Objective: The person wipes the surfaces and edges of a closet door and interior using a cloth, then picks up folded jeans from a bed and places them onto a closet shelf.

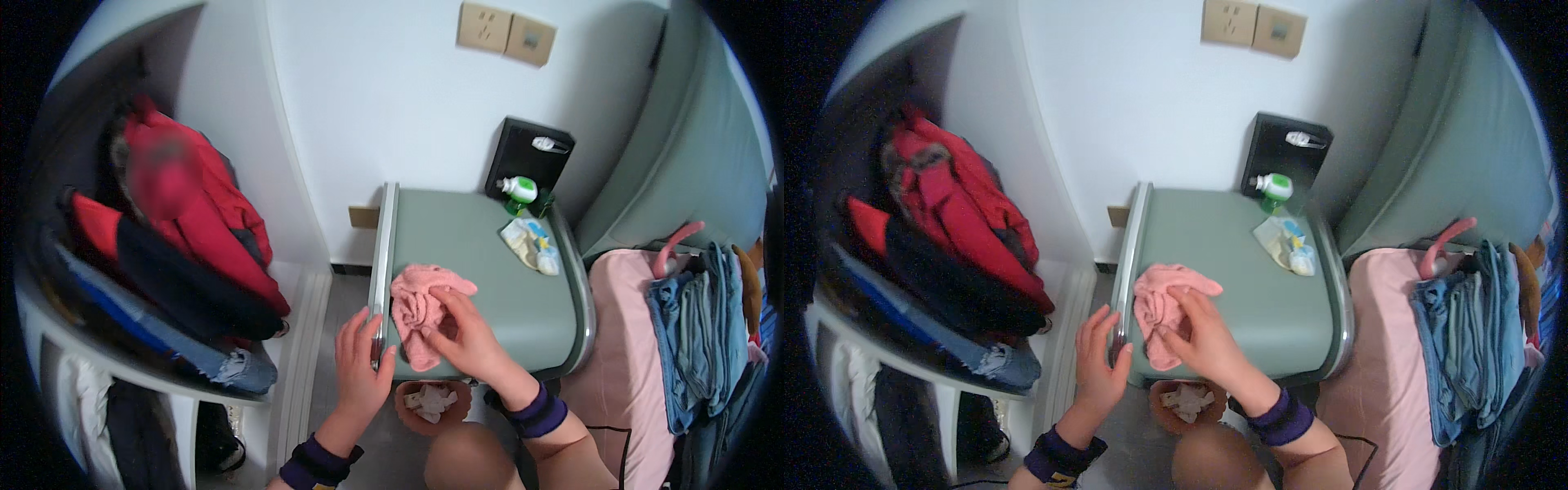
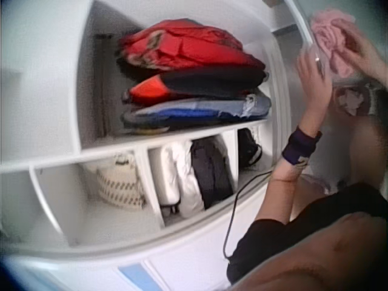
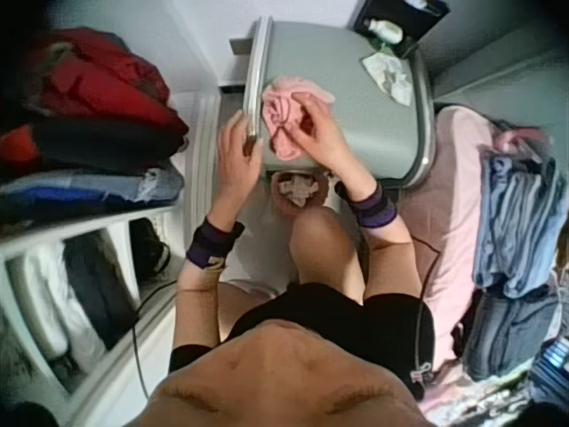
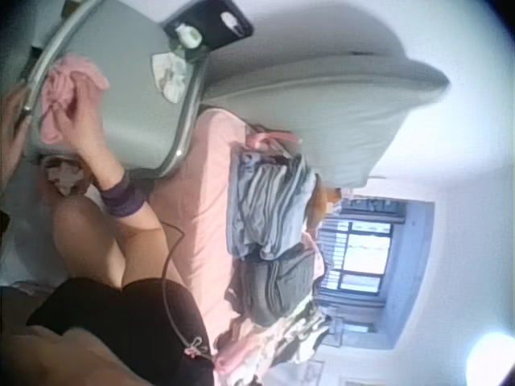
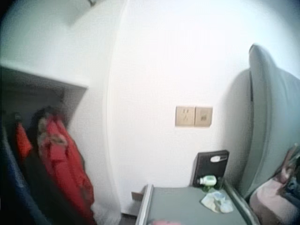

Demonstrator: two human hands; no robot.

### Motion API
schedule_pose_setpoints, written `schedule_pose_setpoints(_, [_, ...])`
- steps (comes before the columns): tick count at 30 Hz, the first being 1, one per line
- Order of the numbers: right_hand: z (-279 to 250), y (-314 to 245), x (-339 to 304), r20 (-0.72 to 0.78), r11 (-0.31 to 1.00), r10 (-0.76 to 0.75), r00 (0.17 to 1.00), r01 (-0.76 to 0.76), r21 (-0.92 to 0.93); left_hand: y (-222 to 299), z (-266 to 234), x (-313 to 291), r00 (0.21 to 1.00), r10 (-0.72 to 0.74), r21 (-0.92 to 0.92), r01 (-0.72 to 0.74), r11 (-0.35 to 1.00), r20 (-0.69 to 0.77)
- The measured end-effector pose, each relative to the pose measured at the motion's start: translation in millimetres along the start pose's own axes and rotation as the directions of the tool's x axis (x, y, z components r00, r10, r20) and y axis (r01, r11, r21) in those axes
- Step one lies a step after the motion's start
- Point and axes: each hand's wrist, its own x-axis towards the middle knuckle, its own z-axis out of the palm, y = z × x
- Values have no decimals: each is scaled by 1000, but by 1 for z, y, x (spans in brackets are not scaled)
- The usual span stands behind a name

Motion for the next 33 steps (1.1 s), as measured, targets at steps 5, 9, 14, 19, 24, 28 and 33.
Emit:
schedule_pose_setpoints(5, [-1,-17,8,95,975,169,981,-152,-165,-10,21,5,982,-134,-22,138,990,134])
schedule_pose_setpoints(9, [-4,-23,10,139,952,250,958,-217,-216,3,28,-2,968,-115,-44,127,991,222])
schedule_pose_setpoints(14, [13,-14,20,81,936,205,975,-171,-308,7,26,2,947,-187,58,178,982,261])
schedule_pose_setpoints(19, [27,-9,23,49,901,329,943,-298,-314,11,38,23,944,-275,86,264,961,183])
schedule_pose_setpoints(24, [47,1,32,-101,900,330,939,-345,-265,12,44,44,937,-251,320,168,932,242])
schedule_pose_setpoints(28, [36,-13,46,6,857,504,864,-500,-122,26,15,73,840,-178,481,-109,870,512])
schedule_pose_setpoints(33, [-7,-61,40,71,845,534,842,-532,-51,66,-27,106,566,-420,518,-14,855,709])
